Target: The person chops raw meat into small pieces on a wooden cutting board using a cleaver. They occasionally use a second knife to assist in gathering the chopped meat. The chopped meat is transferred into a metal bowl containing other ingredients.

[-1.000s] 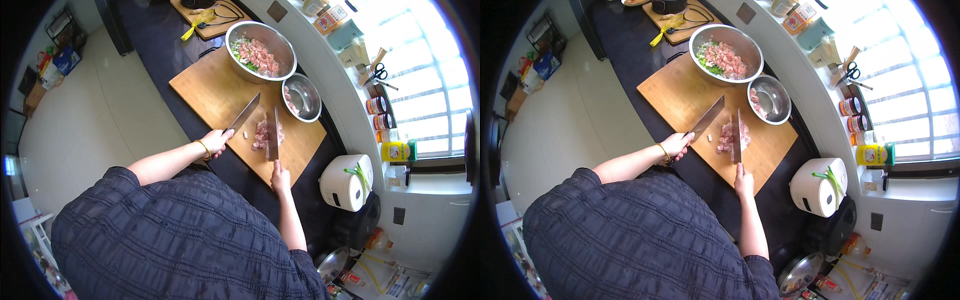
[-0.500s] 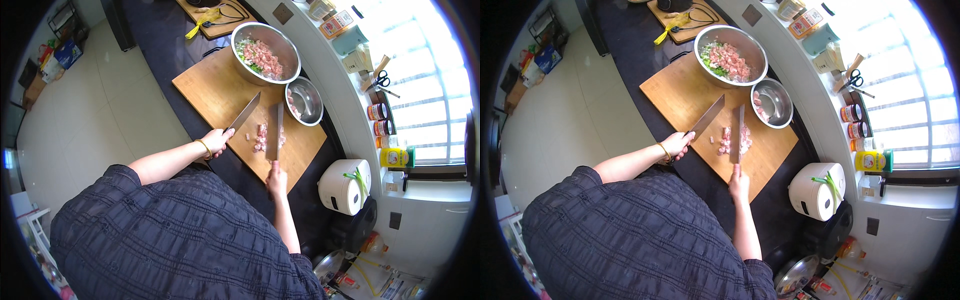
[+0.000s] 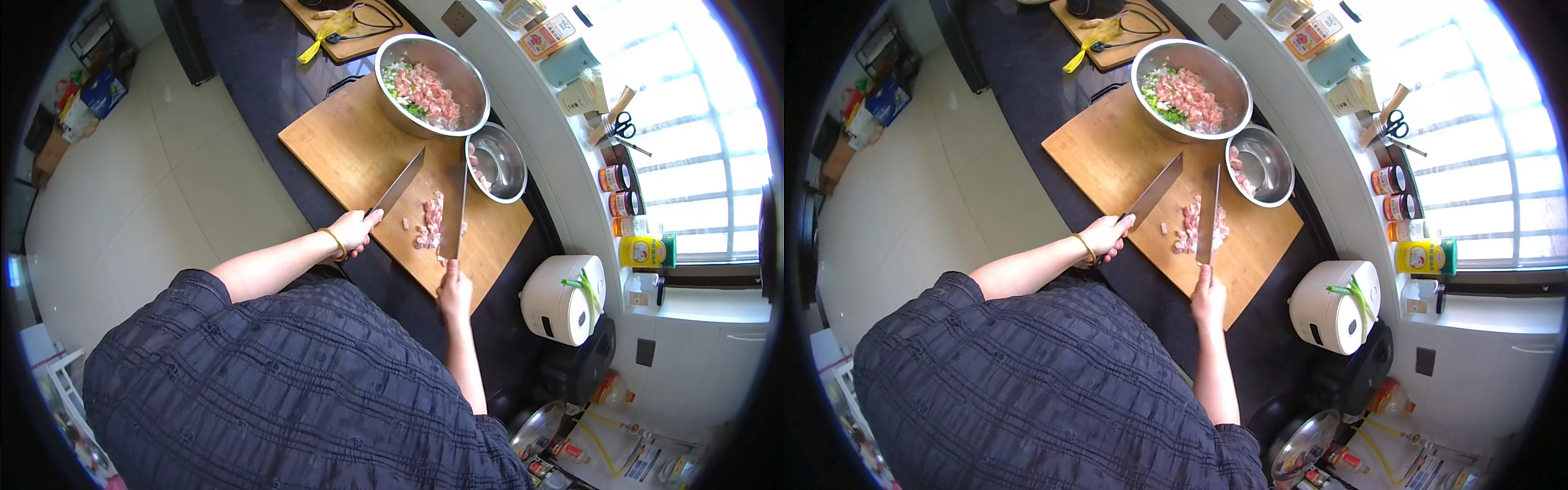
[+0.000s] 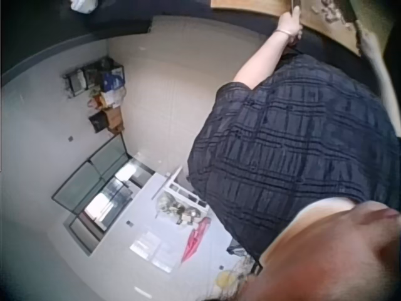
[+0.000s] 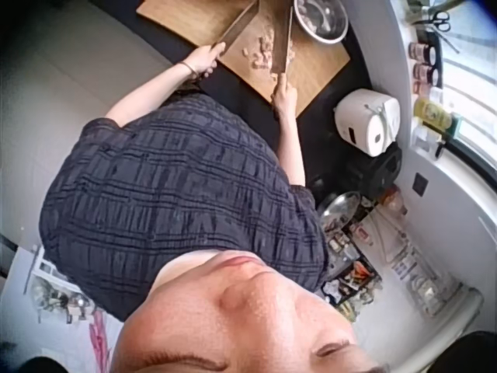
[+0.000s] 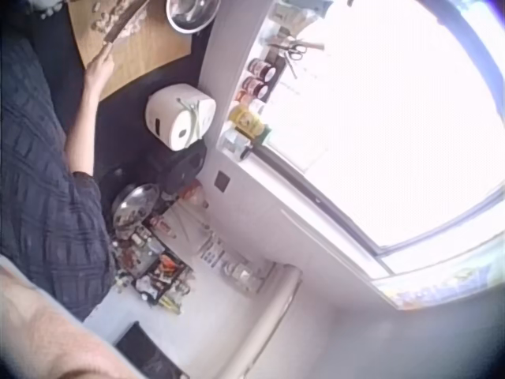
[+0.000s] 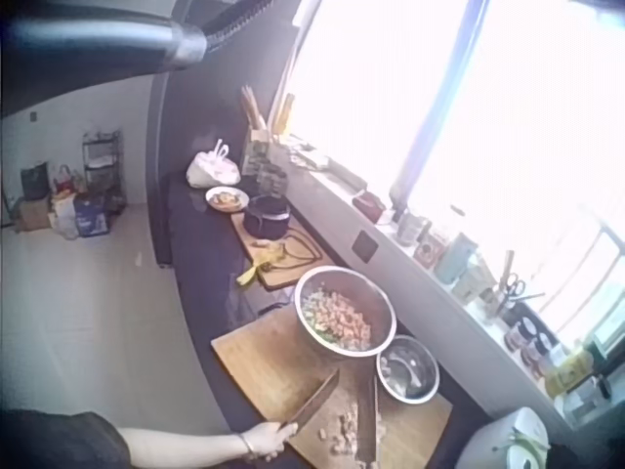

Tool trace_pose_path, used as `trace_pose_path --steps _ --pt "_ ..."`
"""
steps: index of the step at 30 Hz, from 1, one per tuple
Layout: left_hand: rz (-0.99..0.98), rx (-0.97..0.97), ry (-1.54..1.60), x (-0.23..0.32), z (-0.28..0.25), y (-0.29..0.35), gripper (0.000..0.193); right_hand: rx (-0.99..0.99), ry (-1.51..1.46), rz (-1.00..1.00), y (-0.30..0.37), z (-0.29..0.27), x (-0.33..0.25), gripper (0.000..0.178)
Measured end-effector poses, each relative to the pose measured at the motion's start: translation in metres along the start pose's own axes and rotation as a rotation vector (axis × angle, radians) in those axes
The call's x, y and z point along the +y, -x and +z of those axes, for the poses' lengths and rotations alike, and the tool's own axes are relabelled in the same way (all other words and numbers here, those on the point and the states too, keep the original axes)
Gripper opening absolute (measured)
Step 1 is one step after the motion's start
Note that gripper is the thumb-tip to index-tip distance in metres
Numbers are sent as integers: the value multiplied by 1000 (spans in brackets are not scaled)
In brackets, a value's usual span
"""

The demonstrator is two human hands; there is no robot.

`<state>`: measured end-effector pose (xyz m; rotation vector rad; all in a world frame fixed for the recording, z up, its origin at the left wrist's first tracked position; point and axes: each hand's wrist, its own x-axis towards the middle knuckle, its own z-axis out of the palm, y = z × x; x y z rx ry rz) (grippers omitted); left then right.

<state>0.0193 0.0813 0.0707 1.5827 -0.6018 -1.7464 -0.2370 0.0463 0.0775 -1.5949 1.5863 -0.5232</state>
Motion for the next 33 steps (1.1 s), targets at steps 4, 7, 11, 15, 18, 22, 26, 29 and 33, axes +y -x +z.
trace_pose_path --steps 4,7,11,15,18,22,26,29,33 --pt "17 -6 -10 4 -1 -1 42 -126 60 329 -3 -1 -11 56" --pt "3 -10 -17 3 -4 1 42 -74 5 160 1 2 -17 57" --pt "3 -15 -1 0 -4 -2 43 -49 171 181 -3 14 12 62" --pt "-2 -23 -31 2 -8 -1 42 -16 12 93 4 3 -15 54" --pt "1 -27 -21 2 -5 -3 42 26 314 21 -4 17 32 60" --pt "-7 -8 -32 -1 -7 -2 41 -136 -40 274 2 -8 -37 56" --pt "-2 -43 -6 0 -3 -1 41 37 170 19 -14 8 52 55" --pt "-1 -11 -21 -1 -5 -3 41 -120 -24 330 -2 -13 -33 54" --pt "-3 -15 -11 1 -4 -2 42 -15 19 162 -1 2 -3 54"
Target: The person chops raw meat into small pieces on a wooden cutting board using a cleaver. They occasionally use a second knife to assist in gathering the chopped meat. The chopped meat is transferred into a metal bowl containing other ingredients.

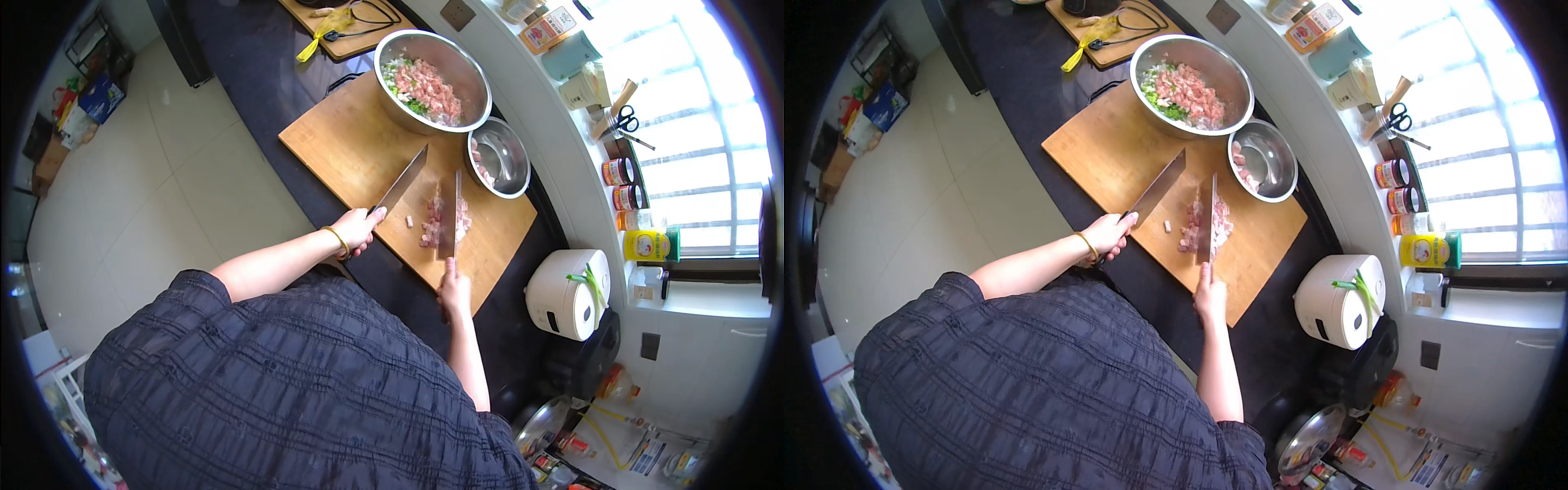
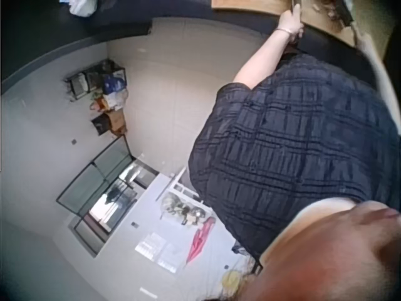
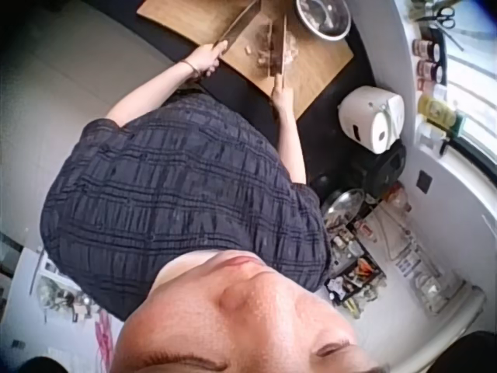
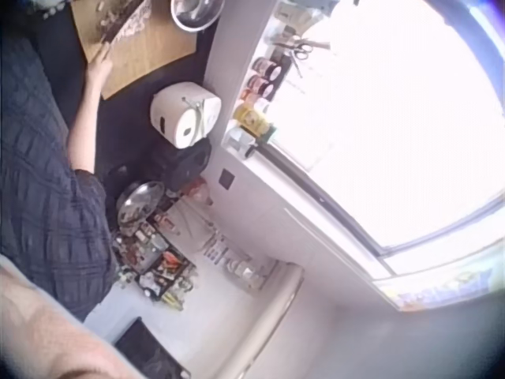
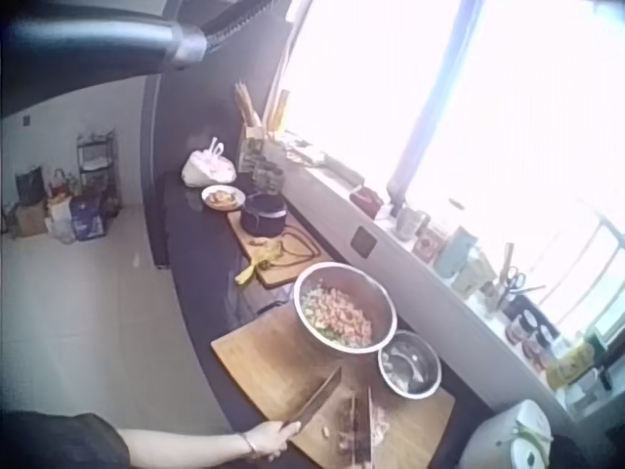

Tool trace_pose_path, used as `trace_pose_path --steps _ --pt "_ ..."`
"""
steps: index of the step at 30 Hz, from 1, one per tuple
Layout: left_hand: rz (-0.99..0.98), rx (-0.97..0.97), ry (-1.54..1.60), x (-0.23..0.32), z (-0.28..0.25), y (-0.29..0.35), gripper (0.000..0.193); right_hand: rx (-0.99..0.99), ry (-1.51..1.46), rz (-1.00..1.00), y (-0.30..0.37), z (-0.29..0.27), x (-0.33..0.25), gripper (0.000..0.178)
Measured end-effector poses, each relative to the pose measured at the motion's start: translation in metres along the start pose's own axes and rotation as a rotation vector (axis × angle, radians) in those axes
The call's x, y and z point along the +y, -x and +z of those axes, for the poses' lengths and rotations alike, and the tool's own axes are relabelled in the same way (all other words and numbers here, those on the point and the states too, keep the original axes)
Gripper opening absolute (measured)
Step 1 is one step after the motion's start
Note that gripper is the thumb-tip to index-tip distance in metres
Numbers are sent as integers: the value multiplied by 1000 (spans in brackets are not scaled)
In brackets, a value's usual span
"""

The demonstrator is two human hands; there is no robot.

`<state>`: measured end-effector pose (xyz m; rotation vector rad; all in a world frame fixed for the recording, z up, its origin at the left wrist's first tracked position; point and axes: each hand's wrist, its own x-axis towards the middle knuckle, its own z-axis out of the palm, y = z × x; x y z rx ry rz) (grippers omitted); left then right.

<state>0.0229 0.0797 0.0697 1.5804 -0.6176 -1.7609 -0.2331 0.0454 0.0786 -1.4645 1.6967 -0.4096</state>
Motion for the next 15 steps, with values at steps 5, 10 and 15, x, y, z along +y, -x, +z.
trace_pose_path --steps 5,10,15 --pt "10 14 -27 1 -2 -1 42 -123 -112 79 7 -16 -32 56" --pt "12 20 -3 0 1 -6 42 -102 60 141 -3 -7 -8 57" --pt "-6 8 2 0 1 -3 42 4 -4 -94 1 3 15 56"
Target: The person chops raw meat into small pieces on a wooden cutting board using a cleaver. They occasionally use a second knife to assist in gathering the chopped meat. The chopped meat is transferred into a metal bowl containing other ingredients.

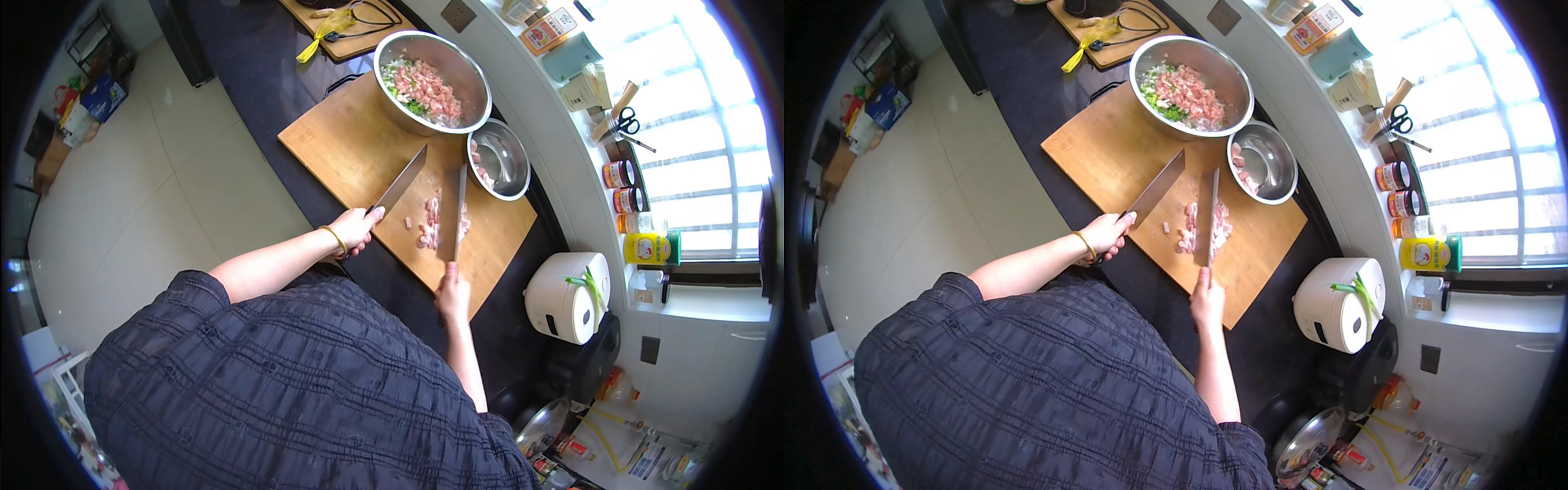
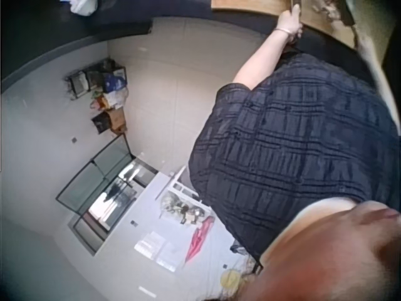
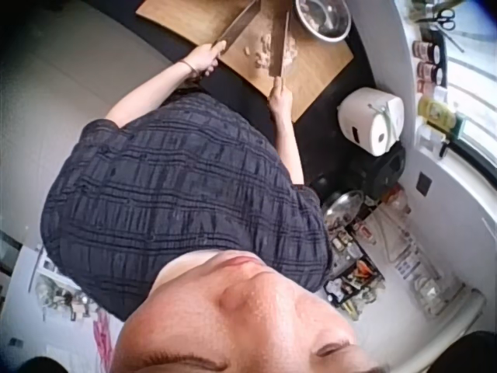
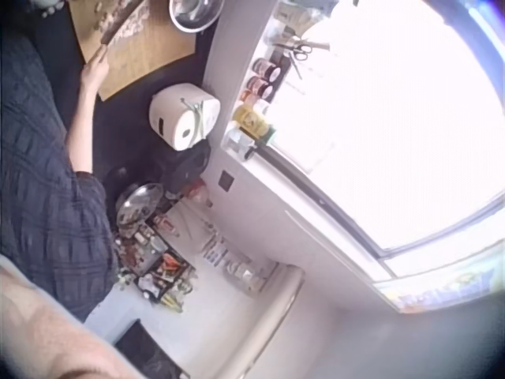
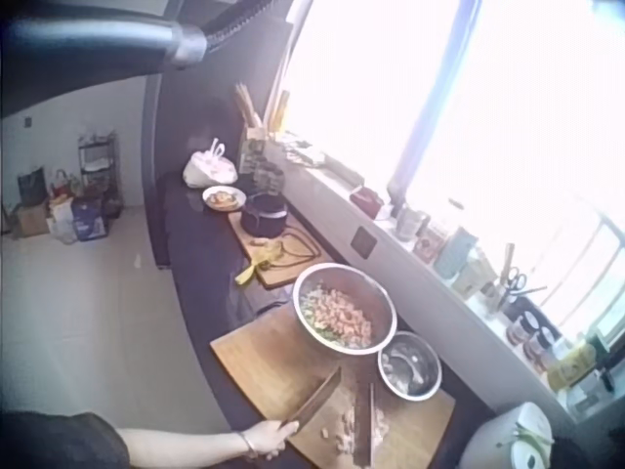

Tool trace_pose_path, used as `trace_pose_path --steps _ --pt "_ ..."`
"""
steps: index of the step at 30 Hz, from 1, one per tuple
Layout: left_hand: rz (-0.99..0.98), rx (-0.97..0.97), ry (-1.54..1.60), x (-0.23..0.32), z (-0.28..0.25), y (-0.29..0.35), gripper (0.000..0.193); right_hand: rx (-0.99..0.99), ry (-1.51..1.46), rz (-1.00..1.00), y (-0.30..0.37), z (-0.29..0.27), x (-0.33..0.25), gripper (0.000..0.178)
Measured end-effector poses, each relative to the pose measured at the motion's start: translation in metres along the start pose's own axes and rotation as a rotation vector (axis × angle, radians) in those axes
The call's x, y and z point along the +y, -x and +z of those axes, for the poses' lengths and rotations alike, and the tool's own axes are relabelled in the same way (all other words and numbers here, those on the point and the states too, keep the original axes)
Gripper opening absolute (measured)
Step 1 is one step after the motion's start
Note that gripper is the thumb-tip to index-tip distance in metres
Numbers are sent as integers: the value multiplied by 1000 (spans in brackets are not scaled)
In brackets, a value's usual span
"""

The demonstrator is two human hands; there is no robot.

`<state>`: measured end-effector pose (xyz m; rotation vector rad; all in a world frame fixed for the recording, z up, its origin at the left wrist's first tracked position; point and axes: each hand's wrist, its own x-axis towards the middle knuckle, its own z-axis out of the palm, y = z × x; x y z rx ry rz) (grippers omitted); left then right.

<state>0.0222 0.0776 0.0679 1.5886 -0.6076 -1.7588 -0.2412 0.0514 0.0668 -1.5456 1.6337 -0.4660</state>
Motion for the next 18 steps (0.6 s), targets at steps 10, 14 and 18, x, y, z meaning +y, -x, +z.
trace_pose_path --steps 10,14,18 --pt "-6 7 31 2 0 -1 41 -33 -17 37 12 -10 -27 55" --pt "5 -25 56 -2 2 -4 41 140 320 -203 -11 11 17 57" --pt "1 -4 50 -1 -3 -2 42 -91 5 114 -1 -1 -20 52"
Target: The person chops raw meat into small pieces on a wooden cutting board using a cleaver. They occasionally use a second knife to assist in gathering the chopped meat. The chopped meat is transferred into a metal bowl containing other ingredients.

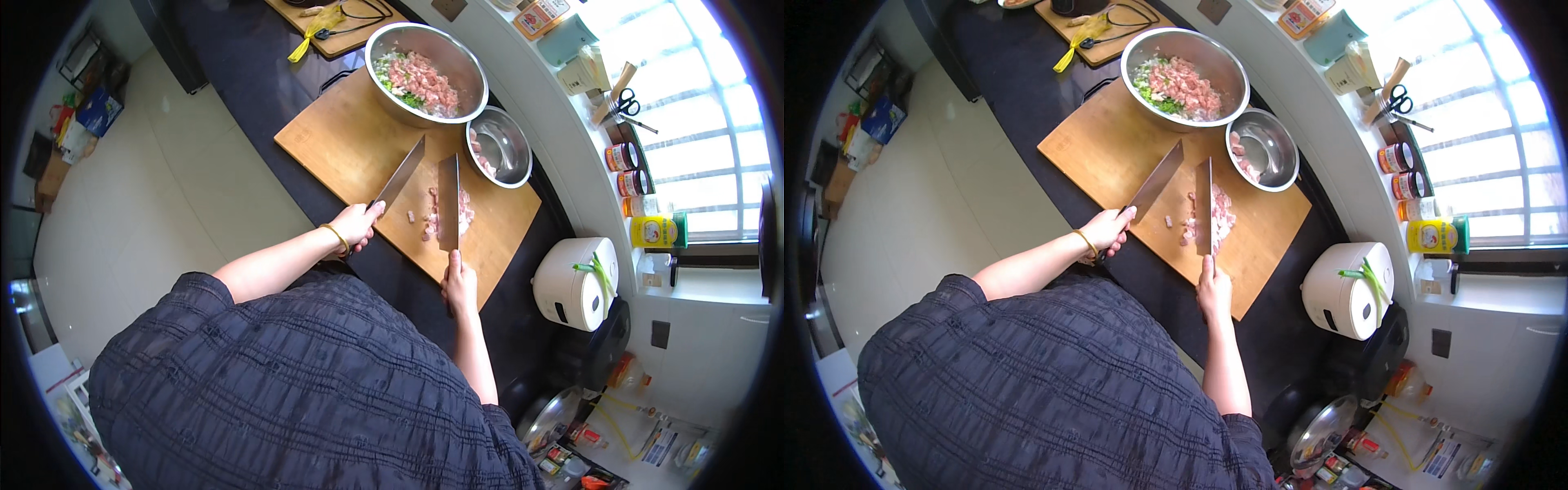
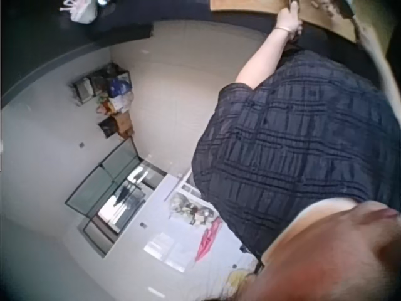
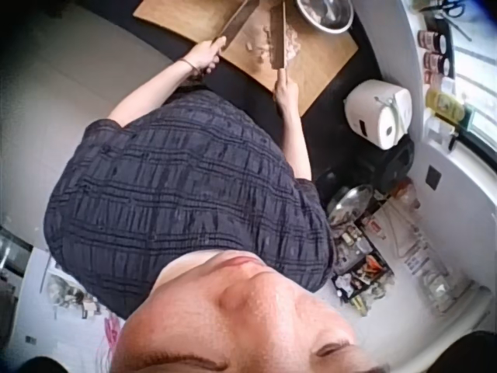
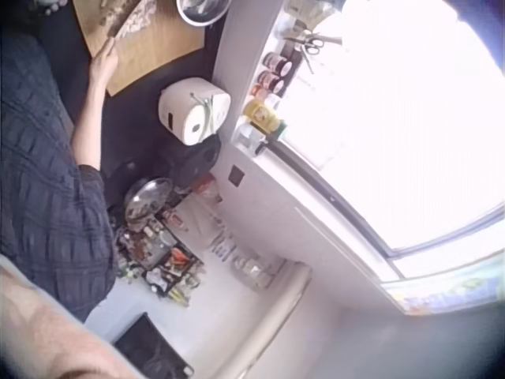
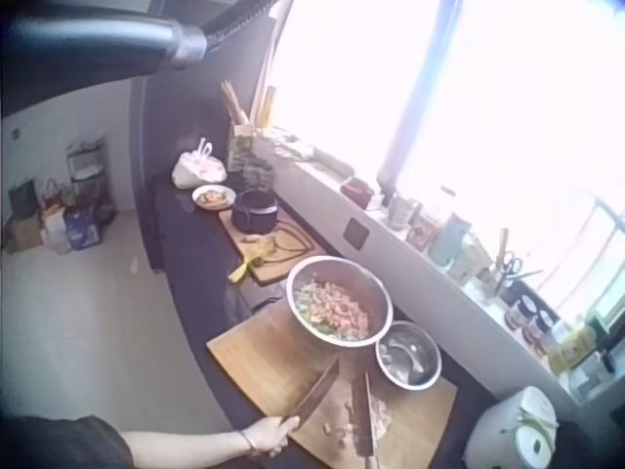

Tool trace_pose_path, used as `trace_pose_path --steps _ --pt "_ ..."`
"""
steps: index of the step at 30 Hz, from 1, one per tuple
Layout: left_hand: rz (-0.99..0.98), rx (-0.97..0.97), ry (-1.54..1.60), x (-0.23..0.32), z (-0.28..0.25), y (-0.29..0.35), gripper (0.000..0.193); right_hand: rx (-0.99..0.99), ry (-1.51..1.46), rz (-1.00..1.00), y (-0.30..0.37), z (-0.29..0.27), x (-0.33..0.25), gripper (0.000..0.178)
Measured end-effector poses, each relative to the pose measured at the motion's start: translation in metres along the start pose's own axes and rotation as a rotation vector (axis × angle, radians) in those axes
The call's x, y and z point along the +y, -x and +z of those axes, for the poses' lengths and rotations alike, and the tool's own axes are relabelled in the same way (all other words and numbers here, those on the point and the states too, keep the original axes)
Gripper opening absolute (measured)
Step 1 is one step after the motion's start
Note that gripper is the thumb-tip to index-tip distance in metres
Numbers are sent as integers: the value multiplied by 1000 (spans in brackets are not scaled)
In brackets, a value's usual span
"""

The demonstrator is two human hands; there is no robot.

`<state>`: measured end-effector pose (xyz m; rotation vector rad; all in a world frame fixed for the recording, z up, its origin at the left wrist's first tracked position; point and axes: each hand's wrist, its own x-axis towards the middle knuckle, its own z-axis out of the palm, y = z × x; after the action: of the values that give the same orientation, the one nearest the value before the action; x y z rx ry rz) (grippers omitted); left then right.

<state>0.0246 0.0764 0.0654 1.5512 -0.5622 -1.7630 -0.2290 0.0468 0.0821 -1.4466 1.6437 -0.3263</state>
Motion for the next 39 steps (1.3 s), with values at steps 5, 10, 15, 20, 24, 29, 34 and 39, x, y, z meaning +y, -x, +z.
trace_pose_path --steps 5,10,15,20,24,29,34,39 --pt "1 29 31 2 -8 3 42 -125 210 3 30 -5 18 56" --pt "-13 16 -7 5 -12 2 41 75 265 -39 8 -6 13 60" --pt "-43 -37 -36 5 1 -6 42 109 19 -38 0 -19 9 55" --pt "-22 -89 -103 9 24 -4 43 141 88 -64 -6 -10 42 58" --pt "-25 -58 -121 3 26 -4 43 -50 136 286 1 -42 -27 61" --pt "-33 -75 -90 6 31 -5 41 265 278 -234 -30 -15 64 57" --pt "-37 -63 -75 4 27 -6 41 48 127 67 -5 -55 -9 57" --pt "-23 -48 -85 3 33 -6 40 27 91 134 -12 -51 6 57"
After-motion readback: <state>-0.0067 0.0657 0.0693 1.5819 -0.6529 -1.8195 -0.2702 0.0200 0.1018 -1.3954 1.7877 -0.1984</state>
